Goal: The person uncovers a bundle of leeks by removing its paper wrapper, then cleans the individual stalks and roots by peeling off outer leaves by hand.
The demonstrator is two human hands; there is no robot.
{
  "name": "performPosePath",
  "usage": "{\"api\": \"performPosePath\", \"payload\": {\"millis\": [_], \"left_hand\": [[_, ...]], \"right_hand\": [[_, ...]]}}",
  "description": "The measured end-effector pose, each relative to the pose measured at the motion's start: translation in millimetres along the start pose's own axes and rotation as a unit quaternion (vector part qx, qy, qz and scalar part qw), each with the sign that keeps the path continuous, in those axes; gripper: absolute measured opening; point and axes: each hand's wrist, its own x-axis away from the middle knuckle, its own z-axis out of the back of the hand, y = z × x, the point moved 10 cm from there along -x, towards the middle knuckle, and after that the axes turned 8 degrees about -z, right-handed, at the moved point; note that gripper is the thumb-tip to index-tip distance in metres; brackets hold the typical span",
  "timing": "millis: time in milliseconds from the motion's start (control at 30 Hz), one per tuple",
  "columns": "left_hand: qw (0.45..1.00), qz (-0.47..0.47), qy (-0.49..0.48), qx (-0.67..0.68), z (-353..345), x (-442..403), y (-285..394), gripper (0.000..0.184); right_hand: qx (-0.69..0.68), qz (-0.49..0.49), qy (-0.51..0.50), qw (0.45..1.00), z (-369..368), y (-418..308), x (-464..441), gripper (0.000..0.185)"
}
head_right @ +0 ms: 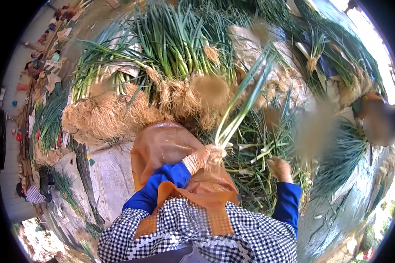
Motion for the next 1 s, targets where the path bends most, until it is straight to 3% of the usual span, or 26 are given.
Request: {"api": "performPosePath", "payload": {"millis": [33, 67, 100, 167, 200, 233, 267, 333, 400, 433, 467, 533, 600, 667, 800, 867, 900, 933, 1000], "left_hand": [[0.997, -0.02, 0.02, -0.074, -30.1, 5.7, 22.5, 0.043], [0.988, -0.035, 0.045, -0.143, -73.5, 17.4, 44.0, 0.046], [0.983, -0.065, 0.032, -0.166, -88.9, 21.6, 62.0, 0.05], [0.978, -0.149, -0.003, -0.147, -145.3, 42.6, 112.8, 0.043], [0.97, -0.177, -0.025, -0.162, -178.3, 62.4, 142.3, 0.04], [0.96, -0.205, -0.005, -0.188, -181.2, 78.2, 166.1, 0.038], [0.949, -0.232, 0.015, -0.215, -183.1, 95.9, 188.1, 0.036], [0.917, -0.3, 0.021, -0.261, -200.8, 137.6, 229.9, 0.037], [0.892, -0.379, 0.026, -0.245, -190.2, 166.7, 259.2, 0.038], [0.879, -0.405, 0.122, -0.219, -169.1, 181.1, 267.4, 0.04], [0.857, -0.442, 0.129, -0.232, -163.9, 186.5, 273.5, 0.043], [0.841, -0.448, 0.146, -0.265, -158.3, 184.9, 270.4, 0.045], [0.859, -0.401, 0.193, -0.253, -98.0, 172.6, 252.7, 0.035], [0.884, -0.382, 0.209, -0.172, -51.4, 151.5, 223.2, 0.021], [0.918, -0.344, 0.177, -0.082, -23.2, 96.8, 154.5, 0.012], [0.898, -0.313, 0.303, -0.057, -14.7, 80.1, 114.2, 0.012], [0.956, -0.235, 0.177, -0.018, 2.4, 53.7, 85.8, 0.015], [0.923, -0.292, 0.249, -0.008, 8.0, 49.6, 81.0, 0.024], [0.937, -0.272, 0.215, 0.052, 1.2, 41.5, 69.4, 0.031]], "right_hand": [[-0.269, -0.182, -0.178, 0.929, 13.8, -118.1, 25.3, 0.045], [-0.276, -0.135, -0.248, 0.919, 9.1, -175.6, 22.4, 0.051], [-0.371, -0.052, -0.261, 0.89, -3.0, -209.0, 9.7, 0.052], [-0.478, 0.063, -0.223, 0.847, 4.5, -271.4, -26.3, 0.049], [-0.453, 0.065, -0.168, 0.873, 12.0, -286.2, -53.7, 0.044], [-0.396, 0.146, -0.022, 0.906, 40.8, -312.9, -69.3, 0.036], [-0.358, 0.117, -0.004, 0.926, 46.7, -331.2, -89.0, 0.029], [-0.144, 0.198, 0.181, 0.952, 73.9, -380.3, -122.8, 0.031], [-0.023, 0.171, 0.146, 0.974, 67.4, -418.6, -166.0, 0.039], [0.064, 0.142, 0.116, 0.981, 45.8, -428.0, -200.0, 0.038], [0.152, 0.113, 0.085, 0.978, 21.7, -430.4, -226.7, 0.038], [0.173, 0.135, 0.074, 0.973, 22.9, -443.5, -229.9, 0.035], [0.031, 0.245, -0.004, 0.969, 52.3, -448.1, -194.7, 0.027], [-0.218, 0.191, -0.081, 0.953, 74.7, -420.0, -148.2, 0.026], [-0.401, 0.095, -0.223, 0.883, 35.4, -347.6, -95.8, 0.021], [-0.453, 0.085, -0.197, 0.865, 28.4, -353.0, -53.7, 0.019], [-0.375, 0.077, -0.207, 0.9, 13.9, -352.8, -40.9, 0.017], [-0.317, 0.089, -0.195, 0.924, 2.4, -351.8, -30.9, 0.016], [-0.314, 0.142, -0.126, 0.93, -1.8, -343.6, -34.3, 0.022]]}}
